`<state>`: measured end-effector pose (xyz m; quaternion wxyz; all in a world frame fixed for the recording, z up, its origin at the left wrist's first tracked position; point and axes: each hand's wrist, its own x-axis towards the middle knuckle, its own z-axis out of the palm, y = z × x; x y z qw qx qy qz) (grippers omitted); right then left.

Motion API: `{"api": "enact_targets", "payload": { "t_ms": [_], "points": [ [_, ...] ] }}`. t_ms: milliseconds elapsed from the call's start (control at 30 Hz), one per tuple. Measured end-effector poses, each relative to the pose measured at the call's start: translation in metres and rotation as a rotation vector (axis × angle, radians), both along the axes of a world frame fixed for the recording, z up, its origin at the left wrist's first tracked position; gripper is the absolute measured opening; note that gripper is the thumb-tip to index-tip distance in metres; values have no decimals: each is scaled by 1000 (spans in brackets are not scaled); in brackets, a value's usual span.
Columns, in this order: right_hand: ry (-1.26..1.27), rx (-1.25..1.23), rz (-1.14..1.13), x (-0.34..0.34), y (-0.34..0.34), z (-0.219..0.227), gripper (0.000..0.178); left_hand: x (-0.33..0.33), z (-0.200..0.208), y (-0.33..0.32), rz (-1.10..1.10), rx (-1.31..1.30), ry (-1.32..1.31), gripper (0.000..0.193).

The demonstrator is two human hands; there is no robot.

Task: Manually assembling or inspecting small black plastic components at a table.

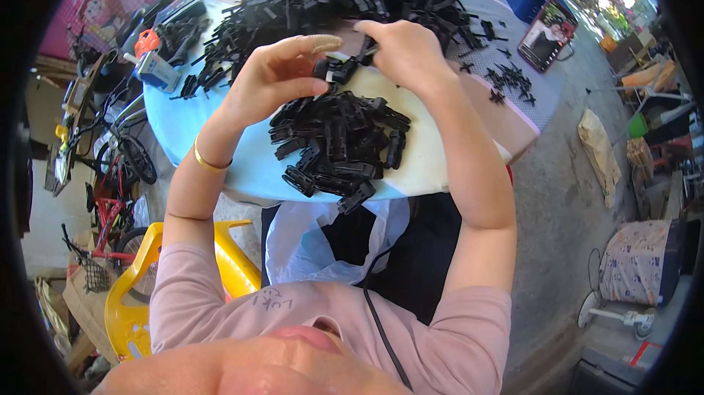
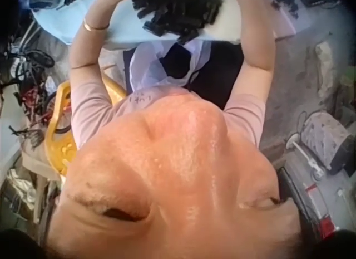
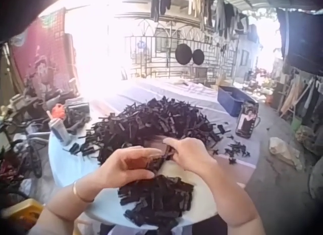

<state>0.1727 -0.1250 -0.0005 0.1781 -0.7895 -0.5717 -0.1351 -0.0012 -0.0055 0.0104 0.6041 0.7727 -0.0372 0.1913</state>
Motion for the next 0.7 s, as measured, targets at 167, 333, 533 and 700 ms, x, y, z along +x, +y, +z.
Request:
{"api": "enact_targets", "payload": {
  "t_ms": [167,333,533,700],
  "points": [
    [26,67,-38,15,7,-8,18,1,0,-5,-59,280,39,48],
    [170,140,-53,15,11,-14,20,1,0,1,-178,347,202,47],
    [153,-100,-107,10,16,-10,20,4,0,4,-193,189,209,39],
    [263,-50,-107,-10,7,3,28,8,-6,14,54,-3,82,30]
  ]
}}
